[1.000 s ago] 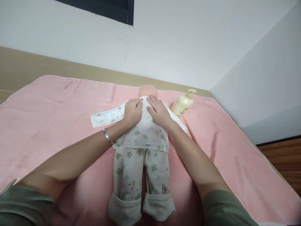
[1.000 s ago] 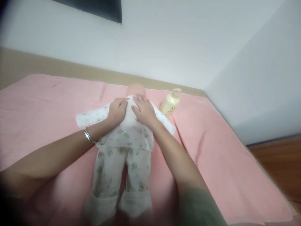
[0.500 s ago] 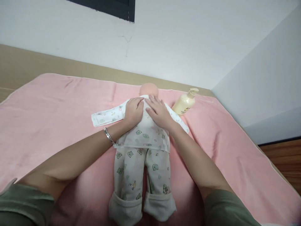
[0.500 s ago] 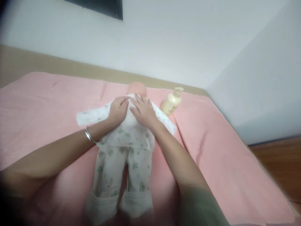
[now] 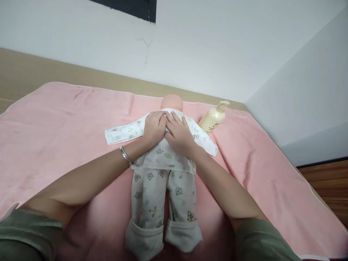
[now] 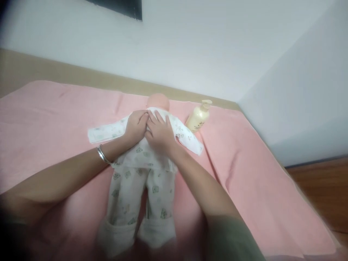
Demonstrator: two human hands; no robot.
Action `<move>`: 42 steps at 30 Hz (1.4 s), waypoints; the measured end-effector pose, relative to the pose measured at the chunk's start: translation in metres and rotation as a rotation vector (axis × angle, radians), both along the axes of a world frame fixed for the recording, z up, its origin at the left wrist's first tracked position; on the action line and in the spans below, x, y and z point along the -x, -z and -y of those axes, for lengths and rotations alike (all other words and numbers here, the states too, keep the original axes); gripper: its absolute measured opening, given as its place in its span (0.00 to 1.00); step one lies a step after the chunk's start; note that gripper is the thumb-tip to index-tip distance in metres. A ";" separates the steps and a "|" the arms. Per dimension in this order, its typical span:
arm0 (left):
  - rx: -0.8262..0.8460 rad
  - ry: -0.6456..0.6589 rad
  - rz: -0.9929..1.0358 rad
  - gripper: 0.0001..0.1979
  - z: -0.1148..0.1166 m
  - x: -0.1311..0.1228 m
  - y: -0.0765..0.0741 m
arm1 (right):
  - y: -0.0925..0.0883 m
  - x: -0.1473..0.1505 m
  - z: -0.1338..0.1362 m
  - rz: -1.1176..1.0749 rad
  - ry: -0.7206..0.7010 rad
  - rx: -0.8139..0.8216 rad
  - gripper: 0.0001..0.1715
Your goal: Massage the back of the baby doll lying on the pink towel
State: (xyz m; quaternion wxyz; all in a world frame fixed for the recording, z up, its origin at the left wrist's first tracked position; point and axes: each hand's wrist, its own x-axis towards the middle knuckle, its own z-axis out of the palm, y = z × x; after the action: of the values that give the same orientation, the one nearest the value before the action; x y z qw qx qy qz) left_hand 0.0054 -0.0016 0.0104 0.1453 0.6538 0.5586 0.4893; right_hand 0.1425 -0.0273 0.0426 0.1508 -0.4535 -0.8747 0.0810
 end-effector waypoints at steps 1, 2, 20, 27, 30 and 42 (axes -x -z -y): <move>-0.004 -0.002 -0.024 0.22 0.001 0.000 0.000 | 0.000 -0.005 -0.011 -0.027 0.006 0.022 0.36; -0.005 -0.011 -0.039 0.22 0.001 -0.001 0.000 | -0.001 -0.010 -0.020 -0.056 0.032 0.037 0.35; 0.021 -0.009 -0.013 0.22 0.001 -0.001 -0.002 | 0.001 -0.004 -0.013 -0.085 -0.037 0.006 0.32; 0.100 -0.074 -0.056 0.25 -0.001 -0.005 -0.002 | 0.002 -0.004 -0.027 -0.085 0.257 0.031 0.38; 0.178 -0.136 -0.162 0.22 -0.003 -0.006 -0.008 | -0.006 0.003 -0.022 -0.001 0.310 -0.006 0.31; 0.298 -0.137 -0.327 0.17 -0.012 -0.002 -0.018 | -0.013 0.006 -0.023 0.118 0.339 -0.063 0.21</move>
State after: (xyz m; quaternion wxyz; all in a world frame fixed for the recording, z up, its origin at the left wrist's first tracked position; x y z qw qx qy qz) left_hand 0.0079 0.0100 0.0288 0.1144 0.6564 0.6838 0.2976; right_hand 0.1361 -0.0041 0.0555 0.1246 -0.5934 -0.7952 0.0001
